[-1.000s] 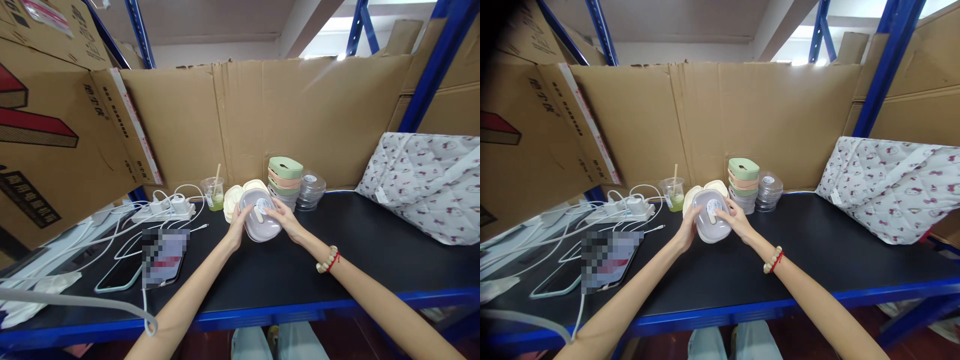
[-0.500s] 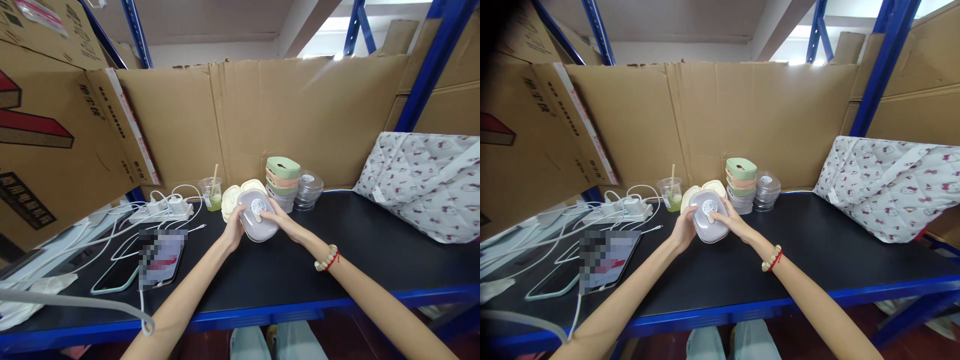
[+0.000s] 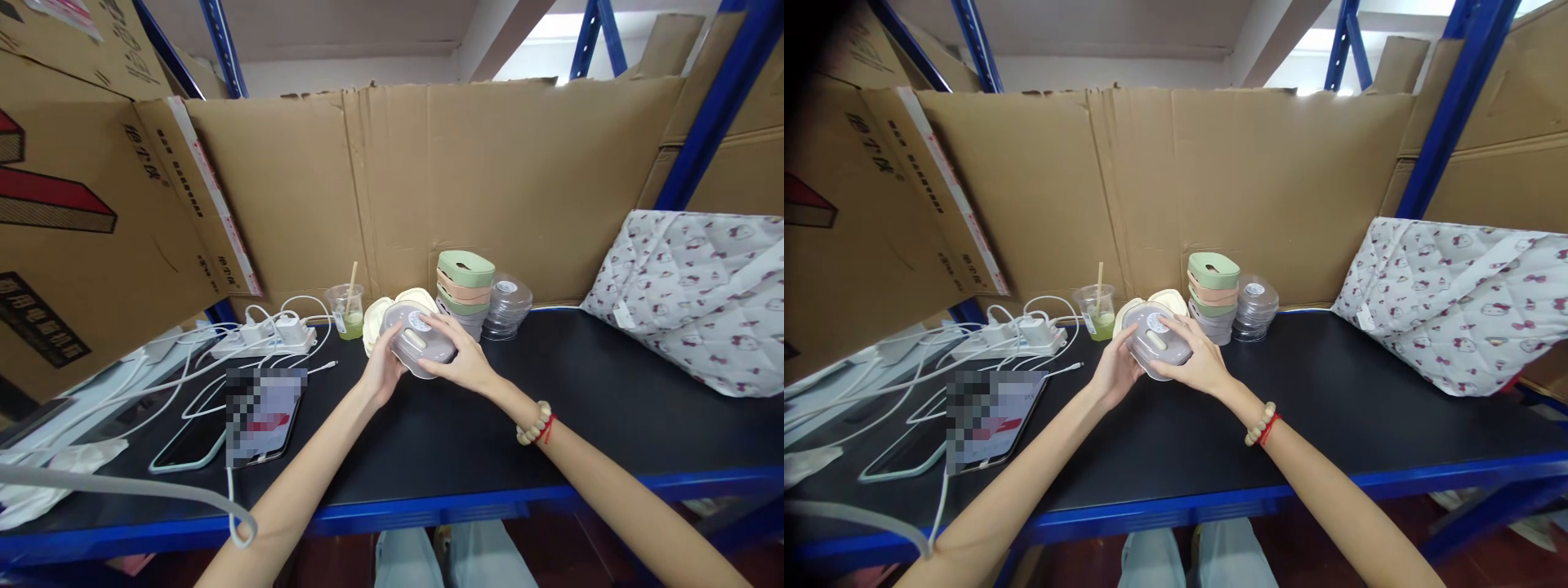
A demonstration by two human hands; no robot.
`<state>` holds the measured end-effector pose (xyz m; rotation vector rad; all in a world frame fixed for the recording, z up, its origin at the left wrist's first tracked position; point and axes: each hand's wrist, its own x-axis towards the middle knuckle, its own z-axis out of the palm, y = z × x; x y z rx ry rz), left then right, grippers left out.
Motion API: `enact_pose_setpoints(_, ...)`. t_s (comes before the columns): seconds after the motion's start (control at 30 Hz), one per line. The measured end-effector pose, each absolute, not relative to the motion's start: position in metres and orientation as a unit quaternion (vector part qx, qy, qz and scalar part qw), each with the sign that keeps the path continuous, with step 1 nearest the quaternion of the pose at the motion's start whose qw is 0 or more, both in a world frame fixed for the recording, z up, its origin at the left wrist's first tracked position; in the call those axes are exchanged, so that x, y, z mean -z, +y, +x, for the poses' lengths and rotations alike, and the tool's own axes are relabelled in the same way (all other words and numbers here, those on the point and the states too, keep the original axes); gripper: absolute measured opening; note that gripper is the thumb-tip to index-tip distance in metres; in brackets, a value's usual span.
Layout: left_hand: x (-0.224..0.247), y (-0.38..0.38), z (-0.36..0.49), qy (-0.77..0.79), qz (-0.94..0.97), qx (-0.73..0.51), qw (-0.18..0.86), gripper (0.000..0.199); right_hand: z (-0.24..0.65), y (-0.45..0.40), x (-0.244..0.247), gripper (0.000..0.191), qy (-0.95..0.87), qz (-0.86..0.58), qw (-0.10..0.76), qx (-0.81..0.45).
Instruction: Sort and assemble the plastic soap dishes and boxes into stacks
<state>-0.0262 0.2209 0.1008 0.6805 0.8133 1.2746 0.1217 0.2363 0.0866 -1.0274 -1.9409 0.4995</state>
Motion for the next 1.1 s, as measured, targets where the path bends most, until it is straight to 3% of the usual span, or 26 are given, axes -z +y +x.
enact_pose_setpoints(0.2,-0.097,0.223,-0.027,0.375,0.314,-0.573,0.658,0.041,0.119,0.242,-0.081,0.065,-0.768,-0.356,0.459,-0.271)
enact_pose_setpoints(0.3,-0.100,0.222,-0.026,0.373,0.290,-0.590,0.655,0.042,0.114,0.240,-0.084,0.081,-0.705,-0.366,0.487,-0.363)
enact_pose_setpoints(0.43,-0.102,0.223,-0.026,0.350,0.310,-0.628,0.622,0.046,0.113,0.236,-0.096,0.095,-0.618,-0.421,0.427,-0.508)
enact_pose_setpoints(0.5,-0.100,0.225,-0.027,0.351,0.357,-0.641,0.581,0.051,0.119,0.237,-0.104,0.089,-0.638,-0.386,0.484,-0.457)
enact_pose_setpoints(0.6,-0.098,0.229,-0.028,0.378,0.382,-0.624,0.568,0.055,0.141,0.245,-0.118,0.081,-0.627,-0.366,0.652,-0.216)
enact_pose_setpoints(0.7,-0.097,0.230,-0.027,0.405,0.358,-0.608,0.581,0.051,0.177,0.255,-0.131,0.077,-0.488,-0.452,0.746,-0.023)
enact_pose_setpoints(0.77,-0.097,0.230,-0.027,0.424,0.363,-0.613,0.559,0.043,0.207,0.260,-0.134,0.075,-0.375,-0.534,0.757,0.002)
enact_pose_setpoints(0.83,-0.097,0.231,-0.028,0.446,0.386,-0.621,0.516,0.034,0.238,0.265,-0.130,0.073,-0.240,-0.608,0.755,-0.052)
enact_pose_setpoints(0.9,-0.094,0.233,-0.030,0.479,0.432,-0.623,0.444,0.025,0.266,0.268,-0.119,0.071,-0.122,-0.698,0.700,-0.087)
enact_pose_setpoints(1.1,-0.086,0.240,-0.043,0.625,0.604,-0.481,0.115,0.023,0.310,0.287,-0.072,0.078,-0.140,-0.765,0.623,-0.084)
